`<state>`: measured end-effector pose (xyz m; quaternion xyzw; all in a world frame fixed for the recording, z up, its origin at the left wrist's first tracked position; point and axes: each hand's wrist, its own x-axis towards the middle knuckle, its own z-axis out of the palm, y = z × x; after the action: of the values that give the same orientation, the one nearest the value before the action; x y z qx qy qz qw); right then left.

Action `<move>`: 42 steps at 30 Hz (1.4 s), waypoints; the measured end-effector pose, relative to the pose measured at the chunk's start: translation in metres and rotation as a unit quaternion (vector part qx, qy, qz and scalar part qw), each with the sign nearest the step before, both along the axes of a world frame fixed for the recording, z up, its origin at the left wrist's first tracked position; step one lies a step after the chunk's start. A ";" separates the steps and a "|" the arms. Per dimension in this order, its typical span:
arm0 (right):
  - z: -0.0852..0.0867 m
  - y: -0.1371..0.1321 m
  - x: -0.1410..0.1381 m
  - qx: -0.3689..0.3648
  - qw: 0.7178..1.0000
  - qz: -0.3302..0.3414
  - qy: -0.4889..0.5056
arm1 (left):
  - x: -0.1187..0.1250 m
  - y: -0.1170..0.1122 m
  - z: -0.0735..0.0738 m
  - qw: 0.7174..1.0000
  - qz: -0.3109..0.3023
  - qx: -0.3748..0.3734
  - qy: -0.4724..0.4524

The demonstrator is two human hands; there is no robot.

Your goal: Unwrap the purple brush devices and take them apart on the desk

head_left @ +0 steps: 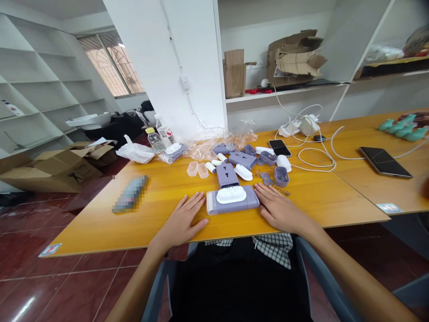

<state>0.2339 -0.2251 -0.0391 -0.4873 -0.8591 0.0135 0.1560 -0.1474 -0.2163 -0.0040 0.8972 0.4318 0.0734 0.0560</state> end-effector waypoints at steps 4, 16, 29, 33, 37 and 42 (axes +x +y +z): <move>0.000 0.000 0.000 0.000 1.000 -0.003 0.008 | -0.001 0.000 -0.002 1.000 -0.007 0.008 -0.010; -0.001 0.000 0.002 0.012 1.000 0.000 0.009 | -0.002 0.001 -0.002 1.000 -0.004 0.003 -0.001; -0.001 0.001 0.001 0.016 1.000 0.000 0.012 | -0.003 0.001 -0.001 1.000 -0.008 0.005 -0.004; 0.001 0.000 0.001 0.011 1.000 0.000 0.004 | -0.003 0.001 0.000 1.000 -0.008 -0.006 0.005; 0.001 -0.001 0.002 0.012 1.000 0.001 0.001 | -0.002 0.000 0.001 1.000 -0.007 -0.016 0.002; -0.004 0.001 0.004 0.022 1.000 0.011 -0.001 | 0.000 -0.003 0.003 1.000 -0.001 -0.015 -0.003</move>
<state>0.2374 -0.2243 -0.0436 -0.4743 -0.8645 -0.0044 0.1662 -0.1479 -0.2193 -0.0008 0.8964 0.4320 0.0694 0.0707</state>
